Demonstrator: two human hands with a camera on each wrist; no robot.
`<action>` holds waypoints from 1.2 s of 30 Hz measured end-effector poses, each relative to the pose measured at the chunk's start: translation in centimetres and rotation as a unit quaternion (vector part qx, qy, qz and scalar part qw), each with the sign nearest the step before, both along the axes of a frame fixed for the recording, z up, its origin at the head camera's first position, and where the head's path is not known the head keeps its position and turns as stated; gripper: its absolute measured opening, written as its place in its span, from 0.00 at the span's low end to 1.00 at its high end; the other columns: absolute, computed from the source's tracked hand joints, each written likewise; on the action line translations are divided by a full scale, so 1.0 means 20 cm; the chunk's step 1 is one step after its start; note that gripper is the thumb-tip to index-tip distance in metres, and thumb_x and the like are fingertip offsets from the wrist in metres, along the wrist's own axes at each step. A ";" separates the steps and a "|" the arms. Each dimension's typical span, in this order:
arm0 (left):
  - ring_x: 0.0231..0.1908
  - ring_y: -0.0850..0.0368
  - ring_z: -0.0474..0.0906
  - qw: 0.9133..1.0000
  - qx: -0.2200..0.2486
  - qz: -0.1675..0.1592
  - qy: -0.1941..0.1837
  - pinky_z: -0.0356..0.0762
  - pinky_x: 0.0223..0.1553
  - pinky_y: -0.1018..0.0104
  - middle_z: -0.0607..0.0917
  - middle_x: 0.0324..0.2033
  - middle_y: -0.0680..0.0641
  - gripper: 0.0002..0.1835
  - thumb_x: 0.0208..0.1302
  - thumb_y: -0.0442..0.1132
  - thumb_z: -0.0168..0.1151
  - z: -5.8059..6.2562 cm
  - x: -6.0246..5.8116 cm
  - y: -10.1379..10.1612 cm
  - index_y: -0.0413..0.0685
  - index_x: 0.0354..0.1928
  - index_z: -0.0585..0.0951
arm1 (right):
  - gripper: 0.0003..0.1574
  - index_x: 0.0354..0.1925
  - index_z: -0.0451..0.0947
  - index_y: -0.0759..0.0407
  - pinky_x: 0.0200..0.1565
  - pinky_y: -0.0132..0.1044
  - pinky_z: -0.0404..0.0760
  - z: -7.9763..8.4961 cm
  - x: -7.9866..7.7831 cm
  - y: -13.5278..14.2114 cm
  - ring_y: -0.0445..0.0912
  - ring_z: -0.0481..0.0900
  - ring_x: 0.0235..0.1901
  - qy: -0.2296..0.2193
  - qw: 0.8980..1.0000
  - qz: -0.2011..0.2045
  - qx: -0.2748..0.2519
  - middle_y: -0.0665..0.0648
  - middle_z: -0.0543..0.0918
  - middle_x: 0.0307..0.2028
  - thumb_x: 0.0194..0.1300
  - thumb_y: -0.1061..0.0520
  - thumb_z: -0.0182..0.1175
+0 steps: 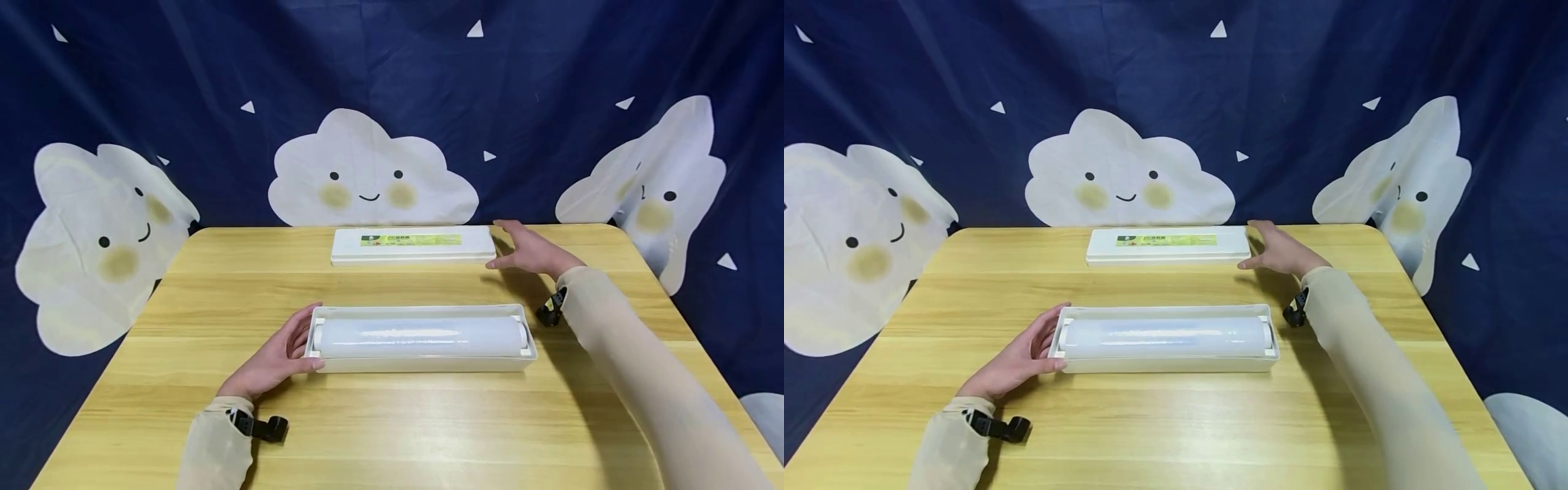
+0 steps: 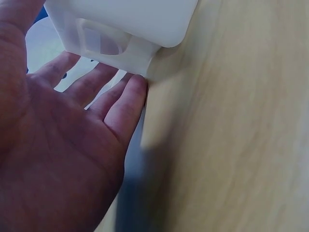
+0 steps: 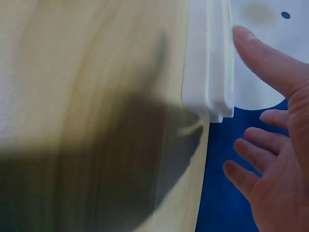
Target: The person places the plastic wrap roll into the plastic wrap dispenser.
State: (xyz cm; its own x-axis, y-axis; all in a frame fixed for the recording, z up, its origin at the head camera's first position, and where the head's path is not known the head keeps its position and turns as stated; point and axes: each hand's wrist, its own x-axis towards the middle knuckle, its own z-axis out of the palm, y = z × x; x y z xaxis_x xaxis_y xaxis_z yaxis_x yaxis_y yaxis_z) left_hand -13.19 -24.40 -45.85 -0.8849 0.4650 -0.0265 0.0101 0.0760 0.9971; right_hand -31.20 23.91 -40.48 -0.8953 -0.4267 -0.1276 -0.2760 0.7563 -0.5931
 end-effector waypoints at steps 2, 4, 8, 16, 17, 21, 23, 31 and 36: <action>0.69 0.53 0.59 1.000 -0.001 -0.002 -0.002 0.65 0.63 0.69 0.56 0.72 0.39 0.51 0.60 0.28 0.69 0.00 0.00 0.00 0.51 0.78 0.49 | 0.65 0.75 0.44 0.70 0.69 0.60 0.49 -0.01 -0.02 -0.01 0.65 0.46 0.71 -0.015 1.000 0.002 -0.002 0.73 0.48 0.72 0.56 0.48 0.74; 0.69 0.53 0.58 1.000 -0.003 -0.003 -0.002 0.65 0.63 0.70 0.56 0.72 0.39 0.51 0.60 0.28 0.69 -0.01 0.00 0.00 0.51 0.78 0.48 | 0.66 0.75 0.43 0.70 0.70 0.60 0.48 -0.01 -0.04 -0.01 0.64 0.45 0.71 -0.026 1.000 0.002 -0.007 0.73 0.47 0.73 0.56 0.49 0.75; 0.69 0.52 0.58 1.000 -0.006 0.001 -0.001 0.65 0.63 0.69 0.56 0.72 0.39 0.51 0.60 0.28 0.69 -0.01 0.00 -0.01 0.51 0.78 0.49 | 0.68 0.76 0.43 0.68 0.69 0.59 0.50 -0.01 -0.08 -0.01 0.64 0.47 0.71 -0.024 1.000 -0.013 -0.012 0.71 0.47 0.73 0.55 0.46 0.75; 0.69 0.50 0.58 1.000 -0.009 0.006 -0.008 0.66 0.63 0.69 0.57 0.72 0.40 0.51 0.59 0.28 0.69 0.01 0.00 -0.01 0.52 0.78 0.49 | 0.73 0.76 0.38 0.67 0.70 0.60 0.46 -0.03 -0.15 0.00 0.63 0.41 0.72 -0.069 0.997 -0.015 -0.021 0.70 0.42 0.74 0.53 0.44 0.76; 0.69 0.50 0.58 1.000 -0.009 0.006 -0.008 0.66 0.63 0.69 0.57 0.72 0.40 0.51 0.59 0.28 0.69 0.01 0.00 -0.01 0.52 0.78 0.49 | 0.74 0.76 0.37 0.66 0.70 0.60 0.45 -0.03 -0.15 0.00 0.63 0.39 0.73 -0.075 0.997 -0.012 -0.018 0.70 0.40 0.75 0.52 0.44 0.76; 0.70 0.48 0.57 1.000 -0.008 0.003 -0.007 0.66 0.63 0.69 0.56 0.72 0.40 0.51 0.59 0.28 0.69 0.00 0.00 -0.01 0.52 0.78 0.49 | 0.75 0.76 0.36 0.68 0.71 0.60 0.42 -0.06 -0.17 -0.01 0.63 0.35 0.73 -0.072 0.997 0.005 -0.004 0.71 0.37 0.74 0.51 0.46 0.77; 0.70 0.48 0.55 1.000 -0.006 0.002 -0.009 0.65 0.64 0.69 0.56 0.73 0.41 0.51 0.59 0.28 0.69 0.00 0.00 -0.01 0.52 0.78 0.48 | 0.75 0.76 0.36 0.69 0.71 0.60 0.42 -0.07 -0.19 -0.02 0.64 0.36 0.73 -0.064 0.998 0.012 -0.001 0.72 0.38 0.74 0.51 0.47 0.77; 0.70 0.50 0.57 1.000 -0.004 0.006 -0.008 0.65 0.64 0.69 0.56 0.73 0.40 0.51 0.59 0.27 0.69 0.01 -0.01 -0.01 0.53 0.78 0.49 | 0.77 0.75 0.36 0.72 0.71 0.56 0.43 -0.10 -0.23 -0.07 0.63 0.39 0.72 -0.046 0.999 0.025 0.003 0.73 0.41 0.73 0.49 0.48 0.78; 0.69 0.52 0.58 1.000 0.000 0.001 -0.012 0.65 0.64 0.69 0.56 0.72 0.40 0.51 0.59 0.27 0.69 0.00 -0.01 -0.01 0.53 0.78 0.49 | 0.76 0.75 0.39 0.69 0.71 0.57 0.44 -0.12 -0.23 -0.09 0.62 0.43 0.71 -0.059 0.998 0.023 -0.003 0.71 0.44 0.73 0.47 0.49 0.80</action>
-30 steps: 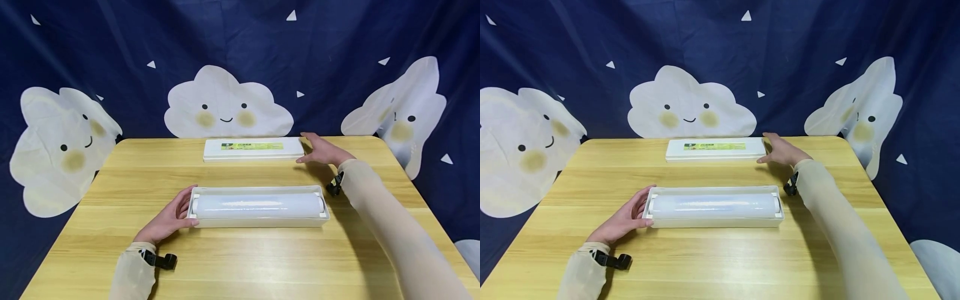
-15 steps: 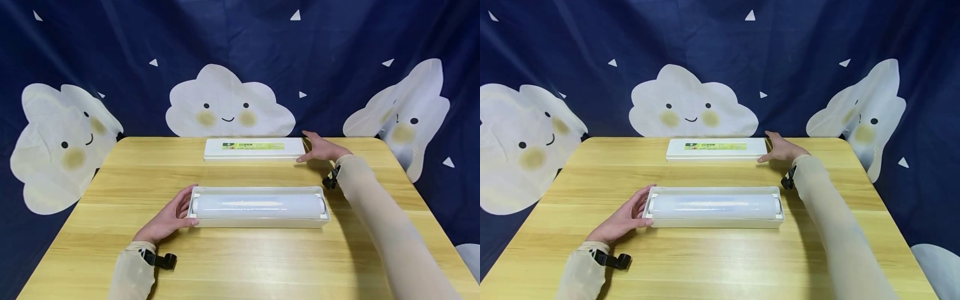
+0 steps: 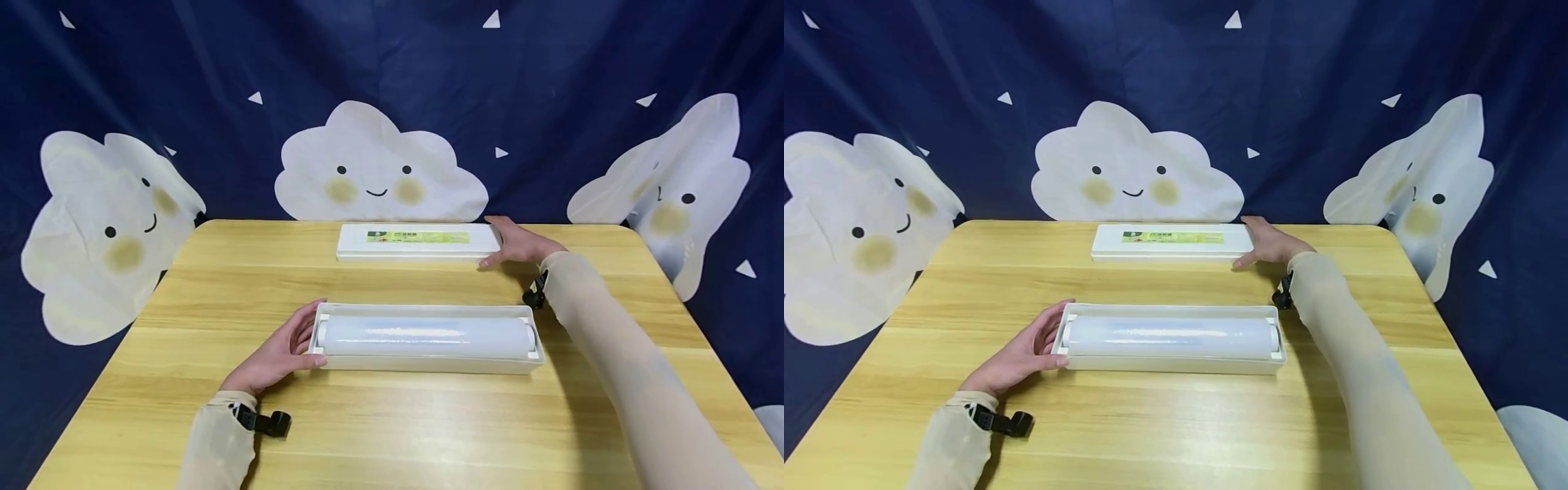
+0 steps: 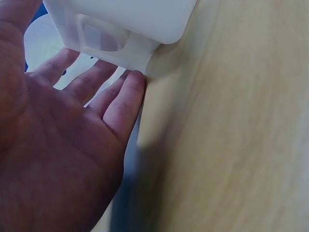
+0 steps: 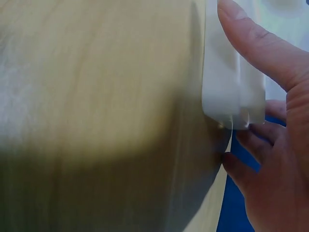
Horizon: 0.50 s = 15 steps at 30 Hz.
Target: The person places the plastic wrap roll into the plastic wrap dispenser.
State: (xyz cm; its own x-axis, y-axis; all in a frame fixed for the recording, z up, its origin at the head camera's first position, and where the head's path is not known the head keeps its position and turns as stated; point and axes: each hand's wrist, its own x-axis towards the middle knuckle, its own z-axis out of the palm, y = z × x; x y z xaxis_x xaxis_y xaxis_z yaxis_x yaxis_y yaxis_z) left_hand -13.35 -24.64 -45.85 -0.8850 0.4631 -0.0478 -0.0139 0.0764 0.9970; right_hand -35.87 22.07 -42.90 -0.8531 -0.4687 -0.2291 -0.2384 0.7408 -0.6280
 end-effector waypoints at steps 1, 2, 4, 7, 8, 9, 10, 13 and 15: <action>0.69 0.51 0.58 1.000 0.001 -0.002 0.001 0.65 0.64 0.69 0.56 0.72 0.41 0.51 0.59 0.27 0.69 0.00 0.00 0.00 0.52 0.78 0.49 | 0.75 0.75 0.41 0.69 0.71 0.57 0.45 0.00 0.00 0.00 0.62 0.45 0.71 0.000 1.000 -0.001 0.002 0.71 0.45 0.73 0.47 0.49 0.80; 0.69 0.51 0.58 1.000 0.000 -0.001 0.001 0.65 0.64 0.69 0.57 0.72 0.41 0.51 0.59 0.28 0.69 0.00 0.00 0.00 0.52 0.78 0.49 | 0.74 0.75 0.43 0.68 0.71 0.57 0.46 0.00 0.00 0.00 0.61 0.47 0.70 0.002 1.000 -0.004 0.004 0.70 0.46 0.72 0.47 0.49 0.80; 0.69 0.50 0.58 1.000 -0.003 -0.001 0.001 0.66 0.63 0.69 0.57 0.72 0.41 0.51 0.59 0.28 0.69 0.00 -0.01 0.00 0.52 0.78 0.49 | 0.71 0.75 0.46 0.66 0.70 0.58 0.48 -0.01 0.00 0.00 0.61 0.50 0.68 0.006 1.000 -0.012 0.009 0.69 0.48 0.71 0.48 0.49 0.79; 0.70 0.50 0.57 1.000 -0.006 -0.001 0.000 0.66 0.63 0.68 0.57 0.72 0.41 0.51 0.59 0.28 0.69 0.00 -0.01 0.00 0.51 0.78 0.49 | 0.67 0.74 0.50 0.66 0.69 0.58 0.50 -0.01 0.01 -0.01 0.61 0.54 0.66 0.015 1.000 -0.017 0.017 0.69 0.51 0.69 0.49 0.49 0.79; 0.70 0.50 0.58 1.000 -0.007 0.000 -0.002 0.66 0.63 0.69 0.57 0.72 0.41 0.51 0.59 0.29 0.70 0.01 -0.01 0.00 0.51 0.78 0.49 | 0.66 0.74 0.51 0.66 0.69 0.58 0.51 -0.01 0.01 -0.02 0.61 0.55 0.65 0.016 1.000 -0.018 0.016 0.69 0.52 0.69 0.48 0.49 0.79; 0.70 0.50 0.58 1.000 -0.008 0.000 -0.002 0.66 0.63 0.69 0.57 0.72 0.41 0.51 0.59 0.28 0.69 0.00 -0.01 0.00 0.51 0.78 0.49 | 0.66 0.73 0.52 0.67 0.69 0.58 0.51 -0.01 0.02 -0.02 0.61 0.55 0.65 0.019 1.000 -0.016 0.015 0.69 0.52 0.68 0.48 0.49 0.79; 0.69 0.50 0.58 1.000 -0.007 0.001 -0.003 0.66 0.63 0.69 0.57 0.72 0.41 0.51 0.59 0.28 0.69 0.00 -0.01 0.00 0.51 0.78 0.49 | 0.66 0.73 0.53 0.67 0.69 0.58 0.51 -0.01 0.02 -0.02 0.61 0.55 0.64 0.022 1.000 -0.015 0.015 0.70 0.52 0.68 0.48 0.49 0.79; 0.69 0.50 0.58 1.000 -0.008 0.002 -0.005 0.66 0.63 0.69 0.58 0.72 0.41 0.51 0.59 0.29 0.69 0.00 0.00 0.00 0.52 0.78 0.49 | 0.65 0.72 0.55 0.68 0.68 0.56 0.53 -0.01 0.03 -0.02 0.61 0.58 0.62 0.028 0.999 -0.018 0.009 0.69 0.55 0.67 0.46 0.50 0.80; 0.69 0.51 0.58 1.000 -0.009 0.002 -0.005 0.66 0.63 0.69 0.58 0.72 0.41 0.51 0.59 0.29 0.69 0.00 0.00 0.00 0.52 0.77 0.49 | 0.65 0.71 0.56 0.69 0.68 0.56 0.54 -0.02 0.03 -0.01 0.60 0.59 0.61 0.027 0.999 -0.020 0.003 0.69 0.57 0.66 0.45 0.50 0.81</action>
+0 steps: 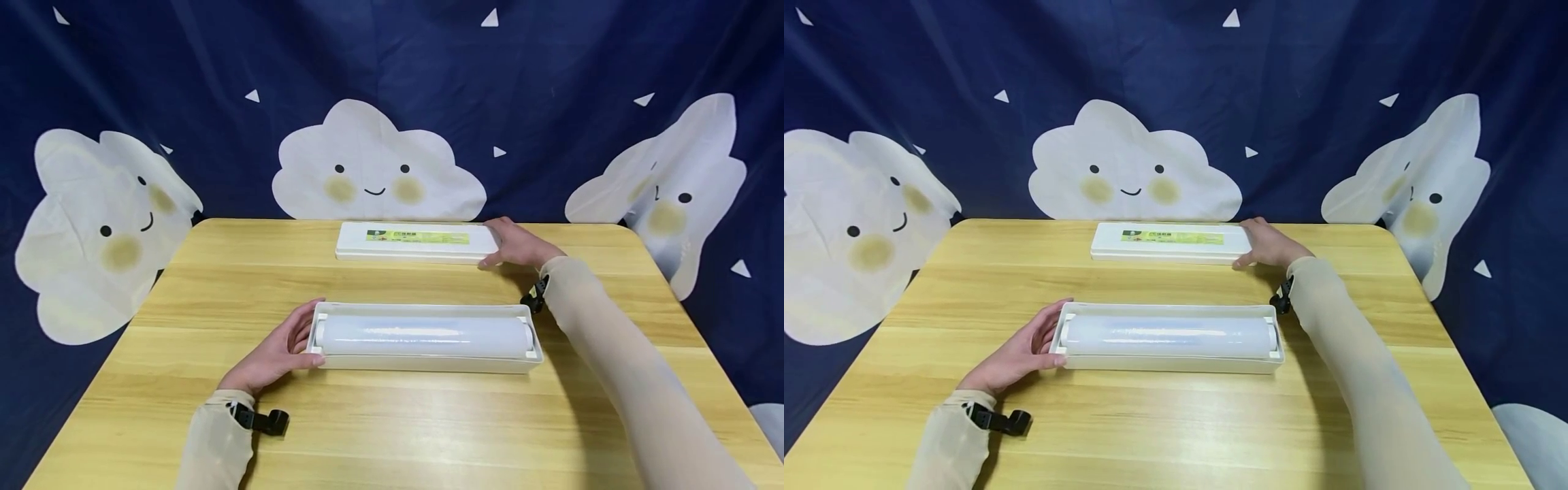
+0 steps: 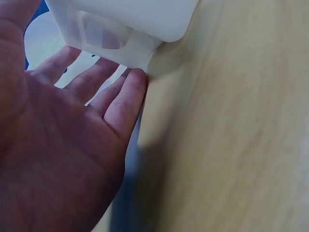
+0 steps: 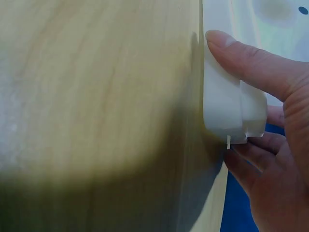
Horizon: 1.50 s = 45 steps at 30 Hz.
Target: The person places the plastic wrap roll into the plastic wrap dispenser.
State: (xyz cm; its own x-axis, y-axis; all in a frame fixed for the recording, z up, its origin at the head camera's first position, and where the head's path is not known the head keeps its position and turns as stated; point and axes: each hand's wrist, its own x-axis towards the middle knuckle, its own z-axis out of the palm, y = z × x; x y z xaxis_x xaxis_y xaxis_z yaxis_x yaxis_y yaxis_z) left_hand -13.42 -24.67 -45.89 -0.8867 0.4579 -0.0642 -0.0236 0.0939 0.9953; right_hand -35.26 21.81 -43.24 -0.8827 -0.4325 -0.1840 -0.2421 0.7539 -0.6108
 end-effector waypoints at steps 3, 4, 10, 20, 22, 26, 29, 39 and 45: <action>0.69 0.52 0.59 1.000 0.003 -0.001 0.001 0.66 0.63 0.69 0.58 0.72 0.41 0.51 0.59 0.28 0.69 0.00 0.00 0.00 0.53 0.77 0.50 | 0.64 0.69 0.57 0.70 0.67 0.55 0.56 0.00 0.00 0.01 0.60 0.61 0.60 0.001 1.000 -0.003 -0.014 0.69 0.61 0.65 0.44 0.51 0.81; 0.69 0.52 0.59 1.000 0.005 -0.002 0.001 0.66 0.63 0.69 0.58 0.72 0.41 0.51 0.59 0.28 0.69 0.00 0.00 0.00 0.53 0.77 0.50 | 0.64 0.69 0.57 0.70 0.67 0.55 0.57 0.00 0.01 0.01 0.59 0.62 0.59 0.002 1.000 -0.006 -0.019 0.69 0.62 0.65 0.43 0.51 0.82; 0.69 0.53 0.59 1.000 0.015 -0.009 0.008 0.65 0.64 0.69 0.57 0.72 0.40 0.50 0.59 0.27 0.69 -0.01 -0.01 0.00 0.51 0.77 0.50 | 0.60 0.65 0.62 0.72 0.63 0.53 0.61 0.02 0.03 0.02 0.59 0.64 0.56 0.025 0.998 -0.020 -0.048 0.67 0.66 0.60 0.40 0.52 0.83; 0.68 0.57 0.60 1.000 0.017 -0.017 0.019 0.65 0.64 0.68 0.56 0.72 0.38 0.51 0.59 0.27 0.68 -0.02 0.00 -0.01 0.48 0.77 0.49 | 0.58 0.62 0.68 0.69 0.57 0.51 0.67 0.04 0.10 0.02 0.57 0.67 0.52 0.073 0.996 -0.030 -0.049 0.66 0.70 0.56 0.39 0.49 0.83; 0.68 0.57 0.61 0.999 0.020 -0.018 0.018 0.66 0.64 0.68 0.56 0.72 0.38 0.51 0.59 0.27 0.68 -0.02 0.00 -0.01 0.48 0.77 0.48 | 0.57 0.62 0.68 0.69 0.57 0.51 0.67 0.05 0.12 0.02 0.57 0.67 0.51 0.078 0.995 -0.028 -0.050 0.66 0.70 0.56 0.39 0.49 0.83; 0.68 0.58 0.61 0.999 0.027 -0.021 0.018 0.66 0.64 0.68 0.55 0.72 0.37 0.51 0.59 0.26 0.68 -0.02 0.00 -0.01 0.48 0.77 0.48 | 0.56 0.62 0.68 0.69 0.56 0.51 0.68 0.08 0.14 0.03 0.57 0.67 0.51 0.085 0.995 -0.024 -0.052 0.65 0.70 0.55 0.40 0.49 0.83; 0.68 0.58 0.60 0.999 0.031 -0.023 0.015 0.65 0.64 0.68 0.54 0.73 0.37 0.51 0.59 0.26 0.68 -0.02 0.00 -0.01 0.48 0.78 0.47 | 0.55 0.62 0.69 0.68 0.56 0.50 0.67 0.10 0.16 0.04 0.56 0.67 0.51 0.085 0.994 -0.028 -0.058 0.65 0.70 0.56 0.40 0.49 0.83; 0.69 0.55 0.58 0.999 0.033 -0.022 0.009 0.63 0.65 0.68 0.54 0.73 0.38 0.51 0.59 0.26 0.68 -0.02 -0.01 0.00 0.49 0.78 0.48 | 0.59 0.64 0.65 0.68 0.61 0.53 0.64 0.11 0.20 0.10 0.58 0.66 0.55 0.063 0.995 -0.045 -0.065 0.65 0.67 0.60 0.41 0.48 0.82; 0.69 0.56 0.58 1.000 0.024 -0.015 0.006 0.64 0.64 0.69 0.55 0.73 0.38 0.51 0.59 0.26 0.69 -0.01 0.00 -0.01 0.49 0.78 0.48 | 0.60 0.65 0.64 0.68 0.59 0.53 0.65 0.13 0.24 0.10 0.58 0.66 0.54 0.063 0.994 -0.045 -0.073 0.65 0.67 0.60 0.41 0.47 0.82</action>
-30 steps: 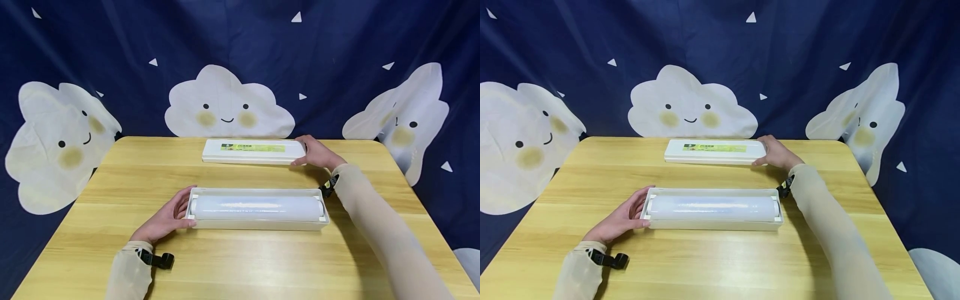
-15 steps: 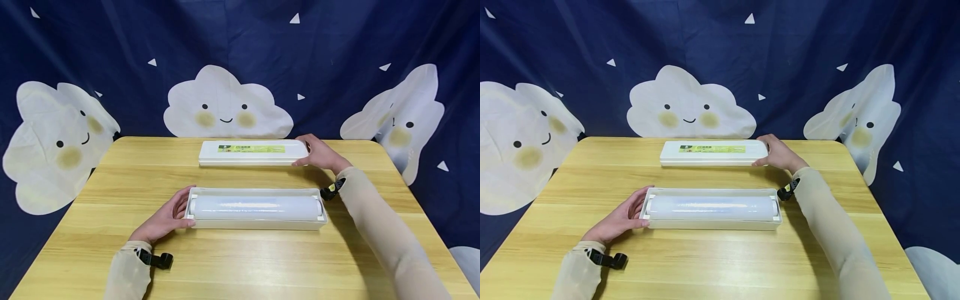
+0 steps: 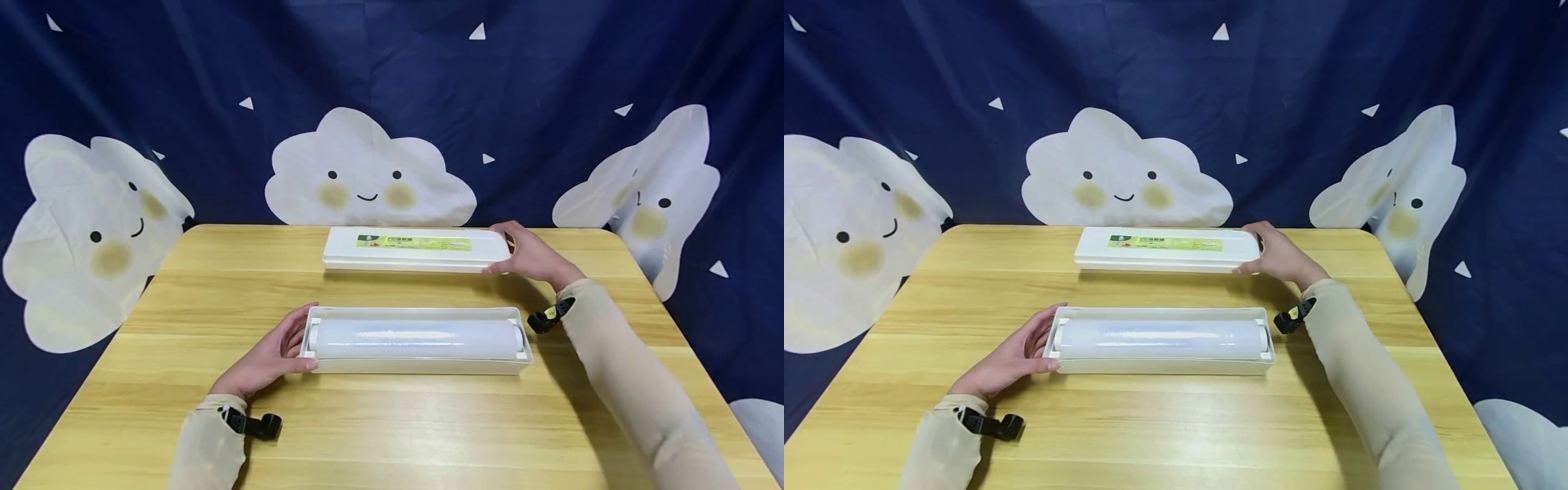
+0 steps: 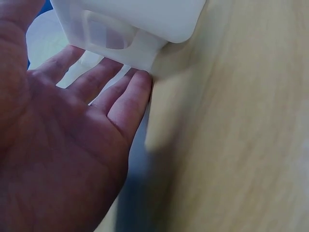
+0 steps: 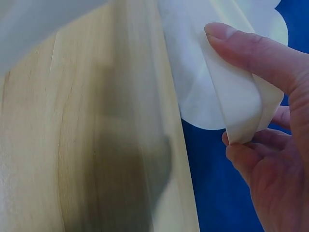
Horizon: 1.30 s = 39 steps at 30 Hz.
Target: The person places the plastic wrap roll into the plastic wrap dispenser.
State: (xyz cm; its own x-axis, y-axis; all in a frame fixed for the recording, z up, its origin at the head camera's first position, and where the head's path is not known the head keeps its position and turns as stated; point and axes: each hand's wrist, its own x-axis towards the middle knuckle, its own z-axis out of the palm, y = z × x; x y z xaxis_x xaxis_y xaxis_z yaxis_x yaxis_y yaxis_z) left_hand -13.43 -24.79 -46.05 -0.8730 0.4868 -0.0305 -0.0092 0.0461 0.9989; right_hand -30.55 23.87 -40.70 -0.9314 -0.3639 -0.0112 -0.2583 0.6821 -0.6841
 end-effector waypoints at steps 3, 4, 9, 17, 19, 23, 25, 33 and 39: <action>0.69 0.57 0.59 1.000 0.000 0.001 -0.001 0.63 0.64 0.69 0.55 0.73 0.38 0.52 0.58 0.26 0.69 0.00 0.00 0.00 0.50 0.78 0.48 | 0.59 0.64 0.64 0.68 0.59 0.52 0.66 0.01 0.01 0.00 0.58 0.67 0.54 0.005 1.000 0.000 -0.004 0.64 0.67 0.59 0.41 0.48 0.83; 0.68 0.58 0.59 1.000 0.001 0.001 -0.002 0.63 0.64 0.69 0.55 0.73 0.38 0.52 0.58 0.26 0.69 0.00 0.00 0.00 0.50 0.78 0.48 | 0.58 0.64 0.65 0.68 0.58 0.52 0.66 0.02 0.02 0.00 0.57 0.67 0.53 0.008 1.000 0.001 -0.006 0.64 0.68 0.58 0.41 0.49 0.83; 0.68 0.57 0.60 1.000 0.009 0.008 -0.009 0.64 0.64 0.68 0.55 0.73 0.38 0.53 0.57 0.26 0.70 0.01 0.01 0.01 0.49 0.78 0.49 | 0.56 0.62 0.67 0.68 0.57 0.49 0.67 0.03 0.04 0.02 0.56 0.69 0.51 0.032 0.999 0.003 -0.001 0.63 0.70 0.55 0.39 0.51 0.83; 0.67 0.54 0.62 0.999 0.009 0.035 -0.012 0.67 0.62 0.66 0.56 0.72 0.37 0.53 0.54 0.26 0.72 0.02 0.02 0.02 0.47 0.77 0.51 | 0.57 0.63 0.67 0.67 0.58 0.51 0.67 0.03 0.08 0.03 0.56 0.68 0.53 0.028 1.000 0.005 -0.007 0.63 0.70 0.55 0.40 0.50 0.83; 0.67 0.54 0.63 0.999 0.014 0.034 -0.009 0.67 0.62 0.65 0.56 0.72 0.36 0.53 0.54 0.25 0.72 0.02 0.02 0.02 0.45 0.77 0.51 | 0.58 0.63 0.66 0.68 0.60 0.52 0.66 0.03 0.09 0.04 0.57 0.68 0.54 0.021 1.000 0.002 -0.010 0.64 0.69 0.57 0.41 0.49 0.83; 0.66 0.56 0.66 0.999 0.028 0.037 -0.007 0.69 0.61 0.63 0.57 0.71 0.34 0.53 0.53 0.23 0.71 0.03 0.01 0.03 0.42 0.77 0.51 | 0.58 0.64 0.65 0.67 0.60 0.52 0.67 0.03 0.11 0.05 0.57 0.68 0.55 0.016 1.000 0.001 -0.014 0.64 0.69 0.57 0.41 0.49 0.83; 0.65 0.57 0.66 0.999 0.031 0.038 -0.006 0.69 0.61 0.63 0.57 0.71 0.34 0.53 0.52 0.22 0.71 0.03 0.01 0.03 0.41 0.77 0.51 | 0.57 0.63 0.65 0.67 0.58 0.52 0.68 0.03 0.11 0.05 0.57 0.69 0.53 0.021 1.000 0.007 -0.015 0.64 0.70 0.56 0.41 0.49 0.83; 0.66 0.56 0.65 0.999 0.026 0.037 -0.009 0.69 0.61 0.63 0.56 0.72 0.35 0.53 0.53 0.23 0.72 0.04 0.01 0.03 0.42 0.77 0.51 | 0.53 0.60 0.68 0.65 0.54 0.49 0.70 0.02 0.13 0.06 0.54 0.70 0.51 0.025 0.999 0.020 -0.027 0.61 0.72 0.53 0.40 0.51 0.83; 0.67 0.55 0.64 0.999 0.017 0.041 -0.014 0.68 0.61 0.65 0.55 0.73 0.36 0.53 0.53 0.24 0.72 0.05 0.01 0.03 0.45 0.77 0.52 | 0.54 0.62 0.67 0.65 0.57 0.51 0.69 0.03 0.15 0.06 0.55 0.69 0.53 0.013 0.999 0.023 -0.027 0.61 0.70 0.56 0.42 0.50 0.82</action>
